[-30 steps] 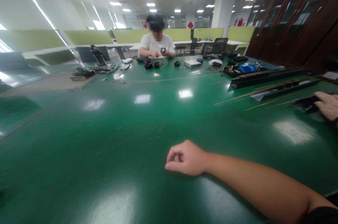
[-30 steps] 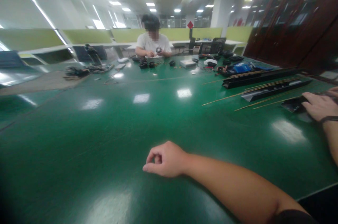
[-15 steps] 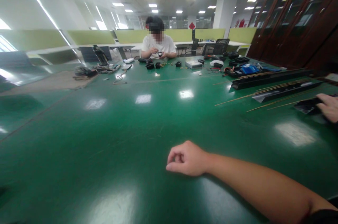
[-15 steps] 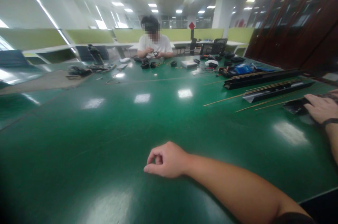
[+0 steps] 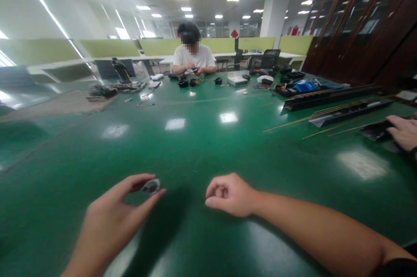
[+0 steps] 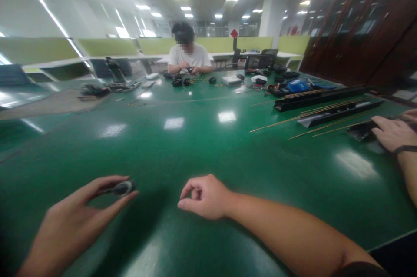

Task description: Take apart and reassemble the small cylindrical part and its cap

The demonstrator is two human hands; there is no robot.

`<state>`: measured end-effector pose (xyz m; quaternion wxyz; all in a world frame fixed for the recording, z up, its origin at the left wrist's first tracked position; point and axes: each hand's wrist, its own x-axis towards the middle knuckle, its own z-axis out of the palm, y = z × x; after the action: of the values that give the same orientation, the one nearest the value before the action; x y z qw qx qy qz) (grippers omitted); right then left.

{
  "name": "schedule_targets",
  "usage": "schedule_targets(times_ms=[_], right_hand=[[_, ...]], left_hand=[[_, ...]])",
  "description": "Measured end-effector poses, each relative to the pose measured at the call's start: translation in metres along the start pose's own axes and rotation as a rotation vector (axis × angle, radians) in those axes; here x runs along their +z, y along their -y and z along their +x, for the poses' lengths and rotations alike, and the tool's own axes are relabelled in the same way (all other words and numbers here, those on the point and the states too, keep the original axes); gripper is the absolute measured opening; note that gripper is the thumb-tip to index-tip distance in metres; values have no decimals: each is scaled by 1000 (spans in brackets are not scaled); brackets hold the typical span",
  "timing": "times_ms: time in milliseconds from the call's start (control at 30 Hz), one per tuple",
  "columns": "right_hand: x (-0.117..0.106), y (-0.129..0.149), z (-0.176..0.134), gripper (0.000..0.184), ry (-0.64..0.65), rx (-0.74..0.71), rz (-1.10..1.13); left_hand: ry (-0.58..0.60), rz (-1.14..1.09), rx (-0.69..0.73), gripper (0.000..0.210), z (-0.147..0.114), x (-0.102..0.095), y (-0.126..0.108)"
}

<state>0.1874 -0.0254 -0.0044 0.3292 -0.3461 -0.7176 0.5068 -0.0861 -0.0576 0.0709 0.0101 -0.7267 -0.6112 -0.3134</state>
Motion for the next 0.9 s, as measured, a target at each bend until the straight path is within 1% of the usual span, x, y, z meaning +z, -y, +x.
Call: schedule_targets(times_ms=[67,133,200,233,300,367,433,500,567,667,800,900], right_hand=[[-1,2,1,19,-75,27,91],[-3,4,1,18,-149,20,164],[-4,4,1,20,-196,-11,203],[-4,4,2,21,-208,-22,210],[-3,1,3,19,-213,-19,198],[-2,-3,4,18,-217,3,139],[0,-6,5,16,-201,21,62],[2,-7,4,15,-160,23,1],[2,-7,3,18,-120,19,-40],[2,-5,1,17,-115,17,-78],[2,-5,1,16,-108,16,-76],[1,-5,1,16,-107,5,-69]], left_hand=[[108,-116,106,34,17,28,-17],[194,-205,158,24,25,57,-34],[282,-316,150,23,25,81,-44],[336,-387,130,24,22,90,-45],[432,-534,78,24,16,101,-42],[467,-666,15,26,11,103,-37],[458,-755,-46,28,10,100,-32],[456,-801,-81,29,12,98,-30],[475,-816,-86,29,13,97,-31],[498,-831,-86,30,12,97,-32],[485,-812,-90,33,10,96,-34],[459,-744,-82,35,10,94,-36]])
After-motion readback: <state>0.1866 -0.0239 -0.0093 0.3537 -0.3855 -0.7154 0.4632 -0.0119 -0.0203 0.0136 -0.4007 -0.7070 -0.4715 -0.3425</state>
